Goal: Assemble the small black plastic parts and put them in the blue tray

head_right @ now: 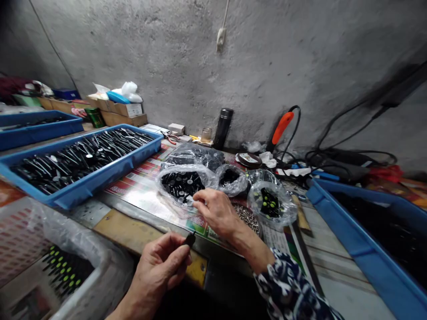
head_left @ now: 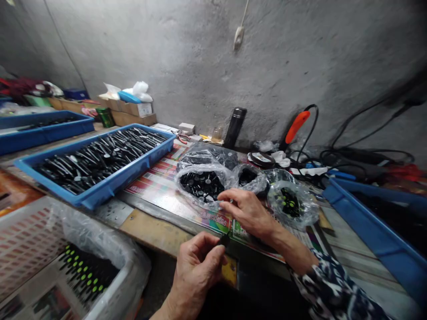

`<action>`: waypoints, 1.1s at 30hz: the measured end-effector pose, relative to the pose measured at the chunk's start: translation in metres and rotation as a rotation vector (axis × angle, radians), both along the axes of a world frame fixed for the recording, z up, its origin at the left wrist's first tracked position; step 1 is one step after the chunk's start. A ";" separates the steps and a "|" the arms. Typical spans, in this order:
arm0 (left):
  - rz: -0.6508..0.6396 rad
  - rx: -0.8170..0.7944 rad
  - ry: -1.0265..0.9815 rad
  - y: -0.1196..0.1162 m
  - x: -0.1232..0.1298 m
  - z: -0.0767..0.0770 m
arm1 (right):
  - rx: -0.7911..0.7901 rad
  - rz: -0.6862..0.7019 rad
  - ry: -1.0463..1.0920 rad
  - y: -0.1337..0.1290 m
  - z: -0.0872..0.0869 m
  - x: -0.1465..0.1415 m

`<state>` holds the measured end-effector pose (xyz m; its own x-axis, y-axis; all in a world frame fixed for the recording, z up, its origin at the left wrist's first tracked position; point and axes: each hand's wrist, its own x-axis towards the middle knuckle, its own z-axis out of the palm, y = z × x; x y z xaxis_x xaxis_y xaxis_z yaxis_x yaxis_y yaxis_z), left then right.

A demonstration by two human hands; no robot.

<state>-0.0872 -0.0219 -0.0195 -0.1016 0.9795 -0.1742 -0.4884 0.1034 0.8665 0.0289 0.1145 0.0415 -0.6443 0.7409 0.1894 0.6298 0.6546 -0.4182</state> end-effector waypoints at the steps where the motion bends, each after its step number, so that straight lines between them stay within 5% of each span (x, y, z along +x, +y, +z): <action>1: 0.007 -0.011 0.000 0.000 -0.003 -0.001 | 0.037 -0.009 -0.049 0.008 -0.003 -0.010; 11: -0.030 -0.066 -0.084 0.001 -0.017 -0.017 | 0.094 0.051 -0.255 0.045 -0.037 -0.051; 18: -0.042 -0.045 -0.079 0.003 -0.018 -0.021 | 0.095 0.074 -0.179 0.049 -0.027 -0.034; 26: -0.009 -0.054 0.014 0.000 -0.012 -0.004 | -0.013 0.148 0.121 0.009 -0.001 0.017; 33: -0.074 -0.034 0.005 -0.005 0.003 0.001 | -0.147 0.032 0.317 -0.040 -0.004 0.062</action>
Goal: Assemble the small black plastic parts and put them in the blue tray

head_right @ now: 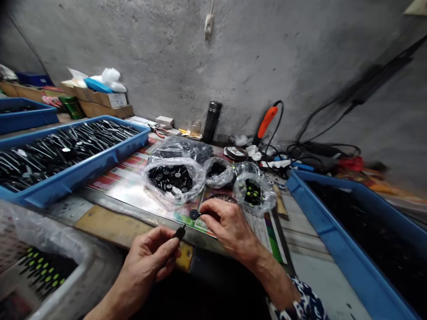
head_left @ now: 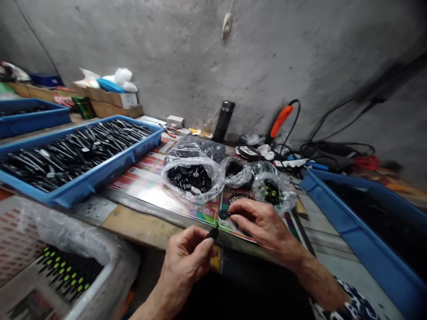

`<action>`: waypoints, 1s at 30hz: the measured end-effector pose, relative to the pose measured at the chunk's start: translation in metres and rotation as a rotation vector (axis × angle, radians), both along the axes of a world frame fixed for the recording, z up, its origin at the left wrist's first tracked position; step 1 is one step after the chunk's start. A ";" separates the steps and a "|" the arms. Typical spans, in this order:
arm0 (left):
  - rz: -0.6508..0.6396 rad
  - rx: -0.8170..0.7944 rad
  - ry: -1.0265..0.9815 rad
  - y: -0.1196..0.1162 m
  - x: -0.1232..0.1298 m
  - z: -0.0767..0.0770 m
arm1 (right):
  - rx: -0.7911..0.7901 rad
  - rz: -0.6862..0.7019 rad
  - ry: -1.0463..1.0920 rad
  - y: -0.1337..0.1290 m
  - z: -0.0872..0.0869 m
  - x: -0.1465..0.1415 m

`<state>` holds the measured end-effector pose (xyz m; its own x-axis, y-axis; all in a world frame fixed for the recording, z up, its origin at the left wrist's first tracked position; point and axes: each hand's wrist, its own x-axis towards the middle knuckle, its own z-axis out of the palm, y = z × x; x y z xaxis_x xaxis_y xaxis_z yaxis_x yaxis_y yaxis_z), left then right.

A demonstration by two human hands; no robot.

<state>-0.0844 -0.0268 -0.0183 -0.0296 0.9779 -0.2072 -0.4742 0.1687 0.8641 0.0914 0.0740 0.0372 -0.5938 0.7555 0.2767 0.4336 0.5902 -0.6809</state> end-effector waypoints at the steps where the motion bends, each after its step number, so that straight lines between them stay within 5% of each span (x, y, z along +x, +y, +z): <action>1: -0.011 -0.004 -0.008 0.000 0.002 0.000 | -0.011 -0.017 0.021 -0.006 -0.002 0.005; 11: -0.128 -0.059 -0.023 -0.008 0.026 0.000 | -0.174 -0.131 0.253 -0.050 -0.014 0.041; 30: -0.173 -0.062 0.117 -0.013 0.054 0.008 | -0.283 -0.189 0.365 -0.064 -0.025 0.067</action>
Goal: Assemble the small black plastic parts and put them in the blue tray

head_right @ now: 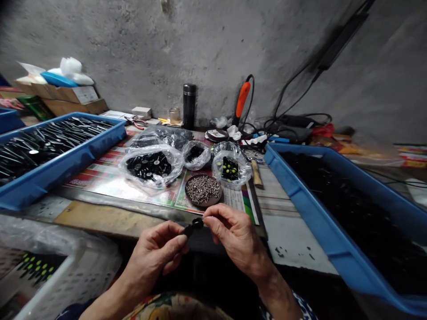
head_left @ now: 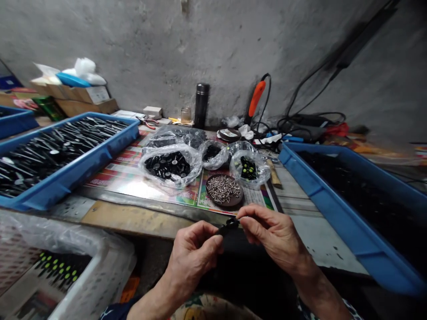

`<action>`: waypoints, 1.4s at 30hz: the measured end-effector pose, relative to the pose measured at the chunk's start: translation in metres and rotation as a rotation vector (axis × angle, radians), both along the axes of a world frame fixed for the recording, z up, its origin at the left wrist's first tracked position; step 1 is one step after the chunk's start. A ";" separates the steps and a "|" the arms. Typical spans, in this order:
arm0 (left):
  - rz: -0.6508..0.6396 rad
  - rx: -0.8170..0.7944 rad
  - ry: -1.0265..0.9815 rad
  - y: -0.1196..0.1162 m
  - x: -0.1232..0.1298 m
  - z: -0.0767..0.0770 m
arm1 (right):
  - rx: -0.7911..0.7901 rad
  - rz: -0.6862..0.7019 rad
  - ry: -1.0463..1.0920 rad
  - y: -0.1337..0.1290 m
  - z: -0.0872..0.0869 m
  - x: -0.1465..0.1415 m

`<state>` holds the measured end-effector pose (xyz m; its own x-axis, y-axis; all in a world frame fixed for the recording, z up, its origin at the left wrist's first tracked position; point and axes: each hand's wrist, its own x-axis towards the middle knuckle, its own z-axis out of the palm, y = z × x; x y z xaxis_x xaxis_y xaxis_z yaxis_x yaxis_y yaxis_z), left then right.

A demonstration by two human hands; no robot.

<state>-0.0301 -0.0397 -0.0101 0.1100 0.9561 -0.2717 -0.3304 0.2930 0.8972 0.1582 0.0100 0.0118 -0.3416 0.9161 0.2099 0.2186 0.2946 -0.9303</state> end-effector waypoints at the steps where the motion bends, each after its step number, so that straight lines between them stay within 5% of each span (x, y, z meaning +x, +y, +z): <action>1: -0.004 0.012 0.017 0.000 0.000 0.000 | -0.005 0.007 -0.006 0.000 0.000 0.001; 10: -0.077 0.076 0.070 -0.006 0.001 -0.005 | -0.154 0.148 0.009 0.007 0.002 0.013; 26: -0.030 0.292 0.480 -0.017 0.005 -0.015 | 0.087 0.330 -0.198 0.001 0.011 0.012; 35: -0.096 -0.051 -0.034 -0.010 0.012 -0.008 | -0.165 0.190 0.135 -0.009 -0.018 0.000; 42: -0.088 -0.176 -0.102 -0.013 0.012 -0.011 | -0.221 0.157 0.163 -0.013 -0.030 -0.005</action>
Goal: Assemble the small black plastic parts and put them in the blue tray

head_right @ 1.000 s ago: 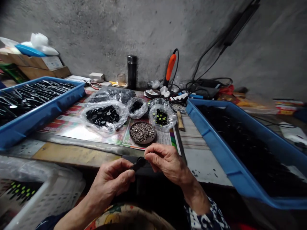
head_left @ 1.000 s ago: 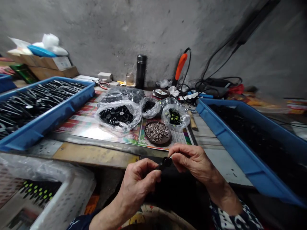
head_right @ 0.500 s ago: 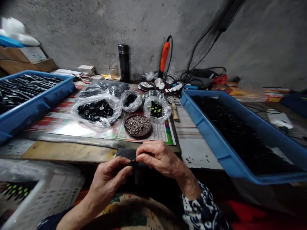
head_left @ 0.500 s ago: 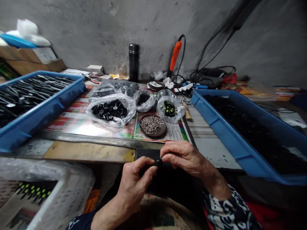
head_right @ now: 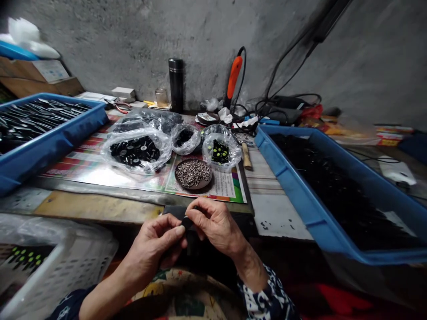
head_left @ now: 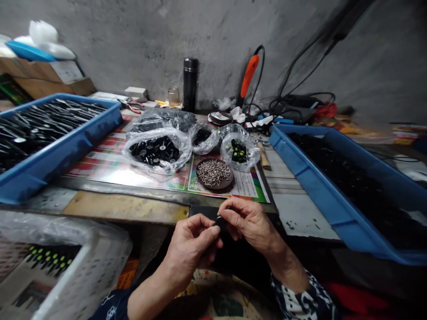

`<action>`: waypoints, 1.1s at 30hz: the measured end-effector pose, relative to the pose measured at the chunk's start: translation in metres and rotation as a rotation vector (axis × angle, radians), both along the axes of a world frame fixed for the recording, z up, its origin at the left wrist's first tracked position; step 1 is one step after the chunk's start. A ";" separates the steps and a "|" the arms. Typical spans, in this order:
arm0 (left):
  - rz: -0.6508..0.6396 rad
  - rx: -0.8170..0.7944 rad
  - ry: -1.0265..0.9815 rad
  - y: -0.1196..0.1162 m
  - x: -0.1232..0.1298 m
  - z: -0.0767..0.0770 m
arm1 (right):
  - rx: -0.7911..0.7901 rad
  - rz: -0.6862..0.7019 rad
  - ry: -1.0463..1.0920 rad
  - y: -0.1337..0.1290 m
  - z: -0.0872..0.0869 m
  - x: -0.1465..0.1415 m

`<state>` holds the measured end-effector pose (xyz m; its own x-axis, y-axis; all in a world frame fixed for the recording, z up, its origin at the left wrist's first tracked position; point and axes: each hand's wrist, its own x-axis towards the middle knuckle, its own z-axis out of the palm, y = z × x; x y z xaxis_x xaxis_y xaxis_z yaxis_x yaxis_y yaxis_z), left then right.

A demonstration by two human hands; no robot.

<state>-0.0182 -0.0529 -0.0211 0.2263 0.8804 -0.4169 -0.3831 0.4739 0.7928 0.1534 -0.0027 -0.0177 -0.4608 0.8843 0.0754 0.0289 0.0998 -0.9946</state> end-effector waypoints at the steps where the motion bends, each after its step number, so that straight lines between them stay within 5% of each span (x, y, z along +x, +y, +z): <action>1: 0.005 0.001 -0.005 0.000 0.000 -0.001 | -0.008 0.001 0.002 -0.001 -0.001 0.000; 14: 0.031 0.064 -0.066 0.014 -0.001 -0.002 | 0.047 -0.067 0.000 0.006 -0.001 -0.002; 17: 0.063 0.096 -0.027 0.017 -0.005 -0.002 | 0.231 -0.173 -0.153 0.020 0.001 0.005; 20: 0.086 0.118 -0.004 0.018 -0.010 -0.002 | 0.607 -0.311 -0.412 0.036 -0.002 0.007; 23: 0.111 0.127 0.002 0.020 -0.016 0.000 | 0.835 -0.325 -0.646 0.048 -0.009 0.005; 33: 0.158 0.146 0.018 0.028 -0.028 0.004 | 0.880 -0.316 -0.934 0.056 -0.019 -0.004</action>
